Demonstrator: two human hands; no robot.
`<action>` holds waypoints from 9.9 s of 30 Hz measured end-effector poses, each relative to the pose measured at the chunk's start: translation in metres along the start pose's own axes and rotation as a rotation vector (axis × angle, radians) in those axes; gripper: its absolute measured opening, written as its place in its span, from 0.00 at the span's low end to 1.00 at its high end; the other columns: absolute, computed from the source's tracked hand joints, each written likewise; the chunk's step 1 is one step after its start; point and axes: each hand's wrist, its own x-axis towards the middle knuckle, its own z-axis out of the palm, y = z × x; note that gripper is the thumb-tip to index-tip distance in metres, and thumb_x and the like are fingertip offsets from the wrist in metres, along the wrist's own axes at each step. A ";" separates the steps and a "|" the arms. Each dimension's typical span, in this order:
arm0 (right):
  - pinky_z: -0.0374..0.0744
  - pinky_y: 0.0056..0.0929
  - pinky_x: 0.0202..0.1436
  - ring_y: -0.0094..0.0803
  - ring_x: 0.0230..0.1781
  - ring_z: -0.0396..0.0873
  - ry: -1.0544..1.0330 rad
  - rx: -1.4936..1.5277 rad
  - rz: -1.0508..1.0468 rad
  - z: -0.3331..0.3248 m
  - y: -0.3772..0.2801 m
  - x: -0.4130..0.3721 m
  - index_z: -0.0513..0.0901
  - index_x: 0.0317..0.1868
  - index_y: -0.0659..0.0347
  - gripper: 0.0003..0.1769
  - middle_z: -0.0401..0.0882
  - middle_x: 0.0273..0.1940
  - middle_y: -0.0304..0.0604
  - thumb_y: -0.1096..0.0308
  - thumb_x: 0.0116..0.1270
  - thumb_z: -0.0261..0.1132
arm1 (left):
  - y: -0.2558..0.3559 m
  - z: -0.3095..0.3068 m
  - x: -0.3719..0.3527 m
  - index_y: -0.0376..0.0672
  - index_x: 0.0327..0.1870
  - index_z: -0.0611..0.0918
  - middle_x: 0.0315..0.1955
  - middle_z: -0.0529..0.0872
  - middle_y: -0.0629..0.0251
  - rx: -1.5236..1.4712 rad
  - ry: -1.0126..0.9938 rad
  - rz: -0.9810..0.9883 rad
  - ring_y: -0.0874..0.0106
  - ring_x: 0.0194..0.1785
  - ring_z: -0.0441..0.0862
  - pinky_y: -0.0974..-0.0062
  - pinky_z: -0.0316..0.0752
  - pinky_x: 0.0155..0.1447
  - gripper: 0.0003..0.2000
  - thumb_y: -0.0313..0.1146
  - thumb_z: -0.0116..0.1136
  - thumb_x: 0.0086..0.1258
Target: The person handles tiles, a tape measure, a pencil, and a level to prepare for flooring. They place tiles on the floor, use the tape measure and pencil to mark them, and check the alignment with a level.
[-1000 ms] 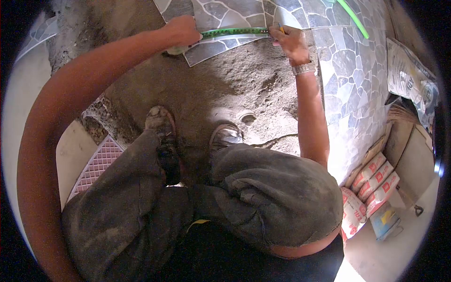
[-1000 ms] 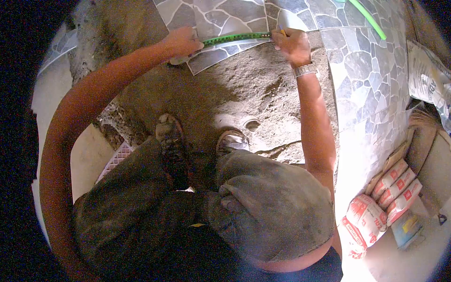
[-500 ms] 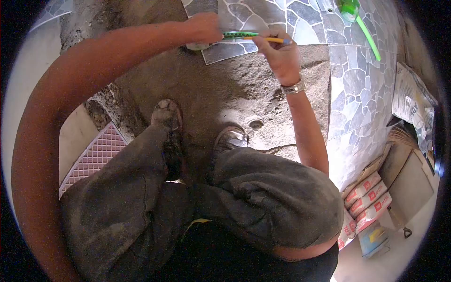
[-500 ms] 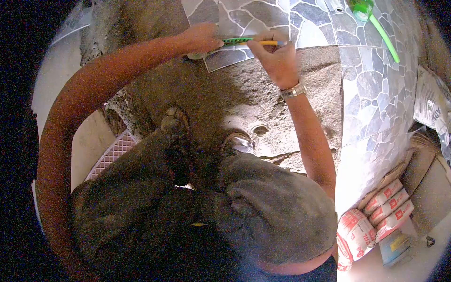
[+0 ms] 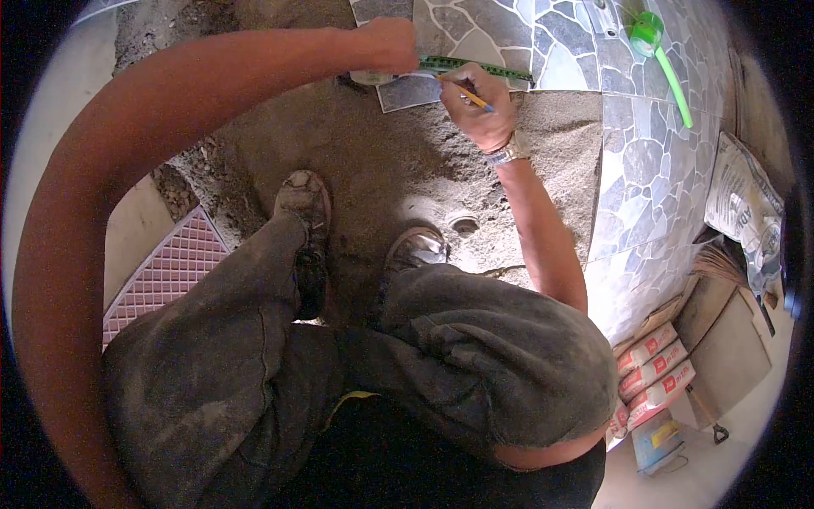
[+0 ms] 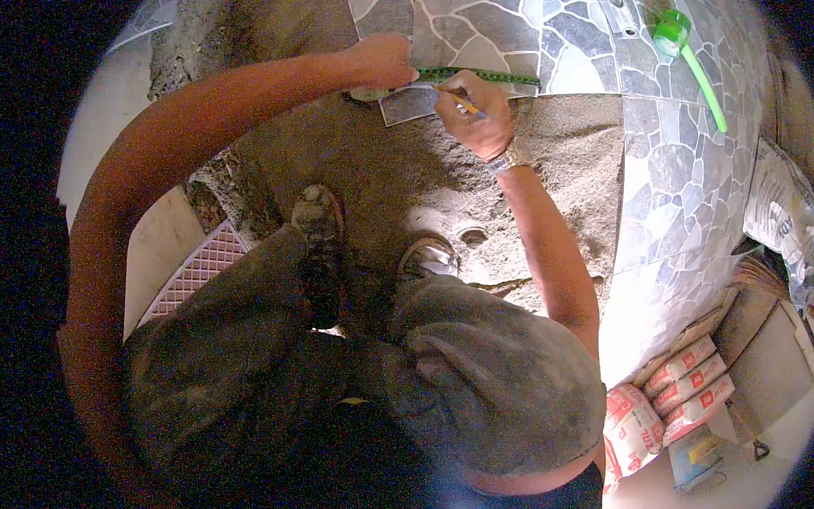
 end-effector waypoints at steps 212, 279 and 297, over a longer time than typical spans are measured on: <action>0.81 0.48 0.34 0.53 0.28 0.83 -0.166 -0.681 -0.107 -0.024 0.034 0.173 0.85 0.32 0.60 0.17 0.82 0.25 0.54 0.56 0.65 0.58 | -0.037 -0.106 0.085 0.36 0.68 0.53 0.52 0.77 0.36 -0.548 0.289 -0.109 0.50 0.48 0.84 0.58 0.86 0.43 0.47 0.43 0.73 0.55; 0.73 0.48 0.59 0.56 0.54 0.70 0.192 -0.222 0.435 0.053 -0.088 -0.047 0.64 0.65 0.71 0.41 0.68 0.53 0.61 0.65 0.54 0.70 | -0.039 -0.101 0.084 0.44 0.75 0.44 0.68 0.62 0.49 -0.521 0.212 -0.030 0.51 0.65 0.71 0.48 0.85 0.46 0.61 0.48 0.79 0.47; 0.75 0.47 0.52 0.53 0.48 0.73 0.119 -0.185 0.507 0.048 -0.070 -0.033 0.66 0.64 0.70 0.45 0.69 0.46 0.56 0.55 0.49 0.73 | -0.042 -0.095 0.094 0.46 0.76 0.41 0.69 0.60 0.48 -0.592 0.184 -0.031 0.50 0.63 0.72 0.46 0.83 0.47 0.61 0.45 0.79 0.48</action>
